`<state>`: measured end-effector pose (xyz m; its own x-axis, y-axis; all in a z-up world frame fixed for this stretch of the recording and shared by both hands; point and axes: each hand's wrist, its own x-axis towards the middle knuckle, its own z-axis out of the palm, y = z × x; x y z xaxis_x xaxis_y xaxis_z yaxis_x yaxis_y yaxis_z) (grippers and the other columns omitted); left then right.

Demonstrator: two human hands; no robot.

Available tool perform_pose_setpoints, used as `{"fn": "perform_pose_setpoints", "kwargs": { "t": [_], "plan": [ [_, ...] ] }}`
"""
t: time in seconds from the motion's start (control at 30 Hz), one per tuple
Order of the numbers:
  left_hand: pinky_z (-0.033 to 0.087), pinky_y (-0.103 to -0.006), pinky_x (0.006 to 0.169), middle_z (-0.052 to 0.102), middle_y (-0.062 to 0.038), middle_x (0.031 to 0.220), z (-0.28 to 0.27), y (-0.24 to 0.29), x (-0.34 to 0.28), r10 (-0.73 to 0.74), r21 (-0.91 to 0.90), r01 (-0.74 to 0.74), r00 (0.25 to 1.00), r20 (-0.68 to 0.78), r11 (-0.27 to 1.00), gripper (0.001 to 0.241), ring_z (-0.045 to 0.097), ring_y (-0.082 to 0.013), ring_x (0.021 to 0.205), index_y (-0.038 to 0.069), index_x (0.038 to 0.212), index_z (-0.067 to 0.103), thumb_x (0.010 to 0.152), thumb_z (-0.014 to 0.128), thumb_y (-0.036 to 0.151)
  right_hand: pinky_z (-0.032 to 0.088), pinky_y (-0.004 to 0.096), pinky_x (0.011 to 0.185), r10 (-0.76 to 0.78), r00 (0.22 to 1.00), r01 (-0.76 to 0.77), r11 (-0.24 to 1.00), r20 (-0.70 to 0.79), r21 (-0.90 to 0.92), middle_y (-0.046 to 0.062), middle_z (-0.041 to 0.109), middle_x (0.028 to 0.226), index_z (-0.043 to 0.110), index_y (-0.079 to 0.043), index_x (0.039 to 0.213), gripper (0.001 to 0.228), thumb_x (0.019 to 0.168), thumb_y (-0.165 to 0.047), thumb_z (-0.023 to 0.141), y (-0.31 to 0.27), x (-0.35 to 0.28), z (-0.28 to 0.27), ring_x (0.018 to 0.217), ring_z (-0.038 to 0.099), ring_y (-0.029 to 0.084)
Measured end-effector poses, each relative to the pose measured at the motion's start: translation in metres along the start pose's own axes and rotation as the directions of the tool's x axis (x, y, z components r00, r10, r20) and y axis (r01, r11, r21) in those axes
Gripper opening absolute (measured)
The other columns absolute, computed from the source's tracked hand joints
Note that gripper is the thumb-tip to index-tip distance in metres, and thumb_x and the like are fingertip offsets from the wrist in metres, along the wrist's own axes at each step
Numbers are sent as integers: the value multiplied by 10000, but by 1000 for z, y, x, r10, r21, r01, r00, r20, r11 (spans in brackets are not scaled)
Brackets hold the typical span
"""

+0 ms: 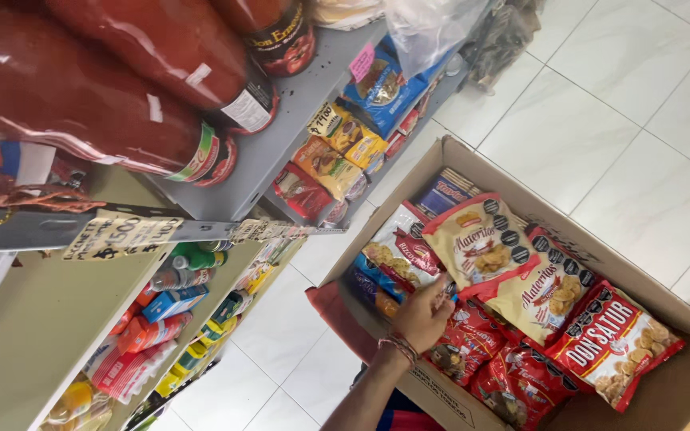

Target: The person takes several bags of snacks and cookies from a large cardboard box and places them onto a retail shelf, arranging them by brand and type.

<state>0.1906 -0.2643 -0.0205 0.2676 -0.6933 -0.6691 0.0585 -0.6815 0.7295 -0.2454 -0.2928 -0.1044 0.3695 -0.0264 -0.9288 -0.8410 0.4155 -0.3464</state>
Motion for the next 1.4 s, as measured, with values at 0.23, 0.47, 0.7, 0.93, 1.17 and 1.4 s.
{"fn": "perform_pose_setpoints", "kwargs": {
  "t": [0.23, 0.47, 0.7, 0.93, 1.17, 1.4],
  "plan": [
    [673, -621, 923, 939, -58, 1259, -28, -85, -29, 48, 374, 2, 991, -126, 927, 247, 881, -390, 1175, 218, 1265, 868, 1238, 662, 351, 663, 469, 1065, -292, 940, 190, 877, -176, -441, 62, 923, 1530, 809, -247, 1575, 436, 1162, -344, 708, -221, 118, 115, 1352, 907, 284],
    [681, -632, 829, 873, -97, 1080, -38, -144, -39, 218, 537, -50, 942, -254, 842, 224, 845, -420, 983, 185, 1065, 801, 1218, 673, 287, 680, 739, 978, -338, 883, 102, 816, -327, -568, 258, 808, 1380, 548, -146, 1380, 282, 1267, -404, 531, -267, 169, 184, 1235, 836, 586],
    [707, -602, 870, 863, -98, 1095, -41, -139, -51, 282, 523, -126, 932, -229, 843, 168, 851, -407, 996, 132, 1069, 801, 1207, 730, 194, 807, 658, 1014, -341, 901, 39, 678, -267, -734, 169, 754, 1575, 619, -226, 1641, 429, 1237, -307, 741, -265, 210, 181, 1342, 868, 479],
    [638, -578, 915, 834, -126, 1100, -36, -137, -75, 608, 547, -417, 762, -224, 725, 225, 787, -401, 1000, 96, 1182, 889, 1216, 690, 197, 663, 520, 1003, -625, 727, 343, 690, -286, -637, 101, 856, 1202, 872, -129, 1212, 182, 1068, -223, 813, -225, 170, 143, 1195, 763, 342],
    [620, -444, 1300, 763, -68, 1654, -11, -119, -109, 205, 129, -166, 885, -417, 978, 601, 763, -262, 1541, 207, 1688, 765, 1145, 759, 464, 761, 555, 1128, -410, 834, 532, 776, -370, 339, 251, 927, 1396, 823, 21, 1446, 286, 1160, 42, 833, -207, 60, 108, 1310, 909, 400],
    [765, -327, 1108, 959, -49, 1445, -34, -46, -189, 165, -499, -343, 916, -366, 796, 618, 908, -168, 1290, 114, 1544, 869, 1075, 916, 515, 726, 460, 973, -886, 447, 709, 266, -125, 653, 193, 843, 1418, 680, -118, 1530, 471, 1101, 6, 828, -245, 16, 147, 1243, 837, 332]
  ]
}}
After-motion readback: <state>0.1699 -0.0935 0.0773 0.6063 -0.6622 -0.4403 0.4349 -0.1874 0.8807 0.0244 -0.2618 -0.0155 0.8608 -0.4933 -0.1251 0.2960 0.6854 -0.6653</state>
